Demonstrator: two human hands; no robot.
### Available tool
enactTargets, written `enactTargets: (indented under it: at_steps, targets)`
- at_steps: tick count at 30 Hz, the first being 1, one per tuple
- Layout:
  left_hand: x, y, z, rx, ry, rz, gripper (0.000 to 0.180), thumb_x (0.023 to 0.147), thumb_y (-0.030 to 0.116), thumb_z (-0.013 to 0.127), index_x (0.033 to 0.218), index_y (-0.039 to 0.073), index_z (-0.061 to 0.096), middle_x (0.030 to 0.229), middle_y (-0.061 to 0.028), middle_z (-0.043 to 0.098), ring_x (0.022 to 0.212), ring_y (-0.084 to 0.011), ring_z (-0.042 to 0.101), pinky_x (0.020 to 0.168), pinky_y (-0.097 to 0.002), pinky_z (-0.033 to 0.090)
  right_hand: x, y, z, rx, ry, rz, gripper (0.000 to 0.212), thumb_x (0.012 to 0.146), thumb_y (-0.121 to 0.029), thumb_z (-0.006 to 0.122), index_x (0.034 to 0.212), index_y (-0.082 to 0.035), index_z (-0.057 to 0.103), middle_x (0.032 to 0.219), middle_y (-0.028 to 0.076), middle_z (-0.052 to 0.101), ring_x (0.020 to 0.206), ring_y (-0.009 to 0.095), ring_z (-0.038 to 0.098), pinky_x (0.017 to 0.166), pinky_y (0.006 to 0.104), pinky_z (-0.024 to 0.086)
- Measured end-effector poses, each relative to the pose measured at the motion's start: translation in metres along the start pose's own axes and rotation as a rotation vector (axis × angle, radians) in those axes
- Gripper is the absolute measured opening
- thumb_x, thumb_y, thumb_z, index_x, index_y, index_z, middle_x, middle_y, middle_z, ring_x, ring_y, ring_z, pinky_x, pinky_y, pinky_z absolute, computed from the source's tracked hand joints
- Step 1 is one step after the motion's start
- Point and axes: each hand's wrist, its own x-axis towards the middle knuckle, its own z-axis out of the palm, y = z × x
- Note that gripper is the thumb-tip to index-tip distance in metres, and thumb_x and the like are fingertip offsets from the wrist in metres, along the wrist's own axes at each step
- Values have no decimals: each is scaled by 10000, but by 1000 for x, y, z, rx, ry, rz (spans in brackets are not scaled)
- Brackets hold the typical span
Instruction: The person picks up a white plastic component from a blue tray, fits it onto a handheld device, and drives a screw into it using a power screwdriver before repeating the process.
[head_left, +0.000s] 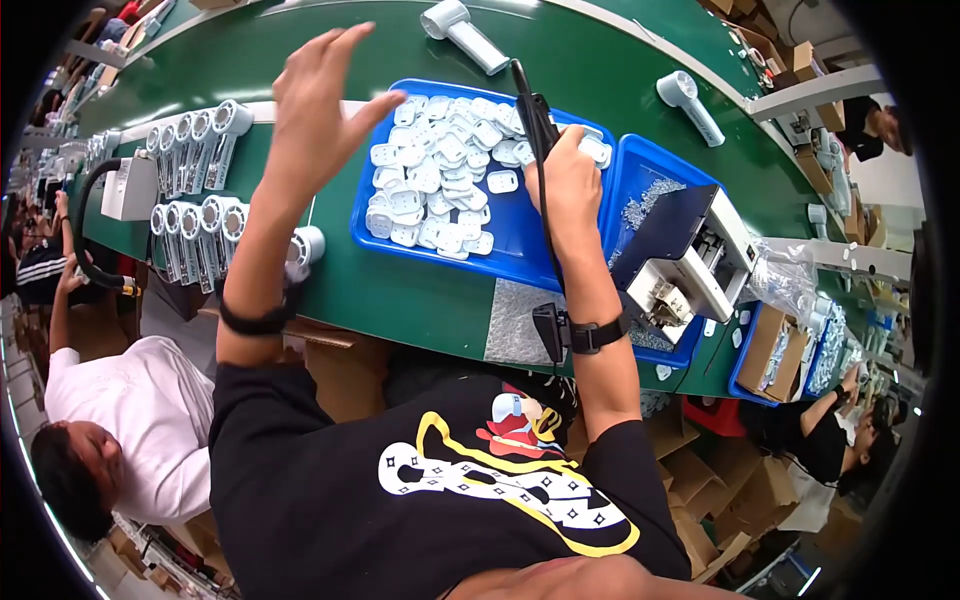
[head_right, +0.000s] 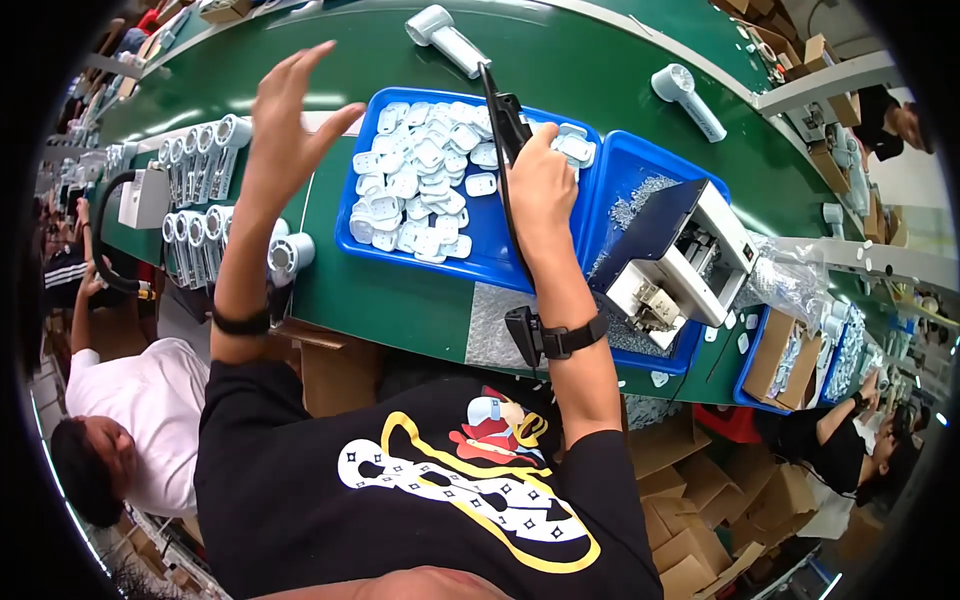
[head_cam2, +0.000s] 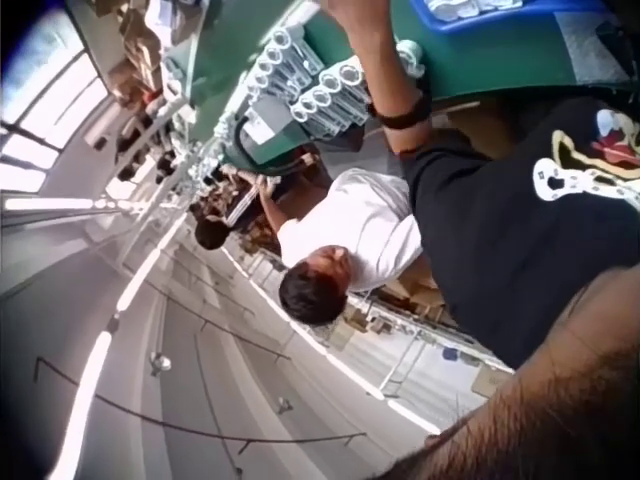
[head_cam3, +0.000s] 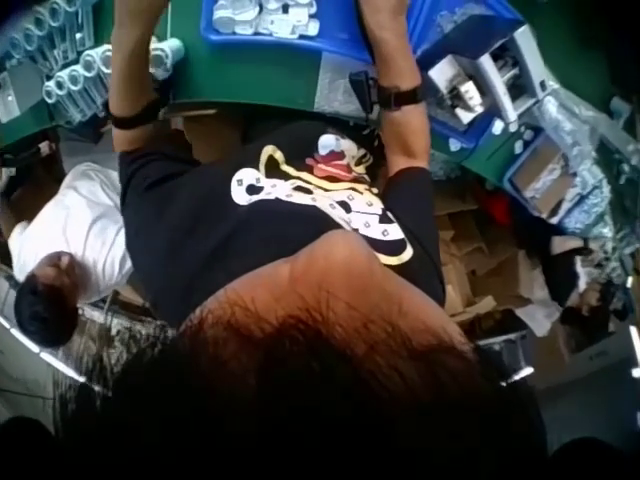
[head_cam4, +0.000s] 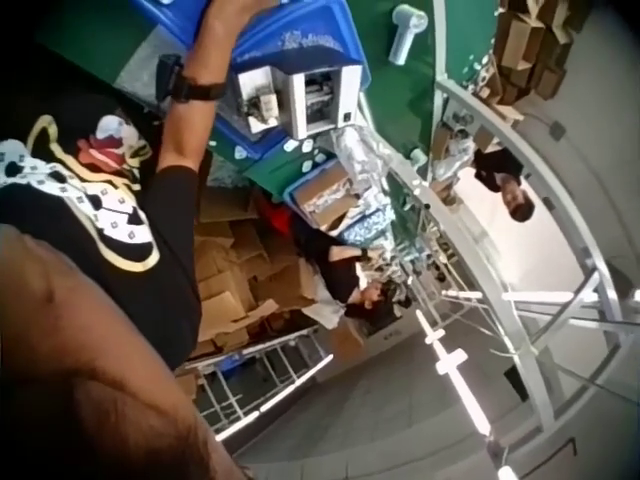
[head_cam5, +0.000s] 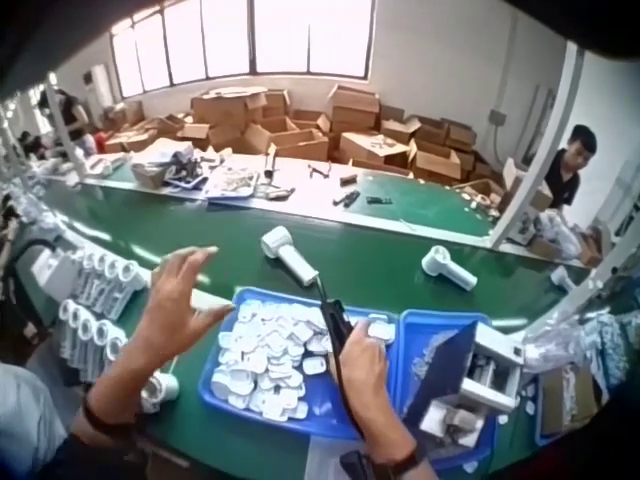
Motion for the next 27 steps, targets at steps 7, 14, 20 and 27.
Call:
enactTargets:
  at_steps: [7,14,20,27]
  targets:
    - [-229,36,-94,397,-583,-825,683,751,263,825,1335,99,512,1233,-103,556,1189,-323,502,997,-474,363,-52,2,-59,692,-128,-32,476,811,-141,767,1175,-13,488,718,105,640,595,200,651,533,316,521]
    - [-249,63,-112,-117,-46,-512,657,738,299,865,1235,31,530,1033,-109,594,967,-307,596,863,-441,489,-147,21,-92,1219,-372,97,633,768,-120,842,1275,-44,471,711,5,574,542,76,545,486,208,435]
    - [-179,167,-50,-1167,123,-296,802,688,394,919,1186,33,405,892,-80,593,758,-213,587,652,-346,497,-197,45,-111,1392,-434,135,670,762,-122,860,1284,-34,449,710,-2,570,548,69,545,490,199,428]
    - [-123,228,11,-1529,-382,-104,697,741,536,820,1082,8,520,786,-84,575,626,-237,569,579,-350,462,-210,65,-111,1286,-202,271,659,764,-111,863,1264,-11,445,715,-5,570,556,65,545,509,201,433]
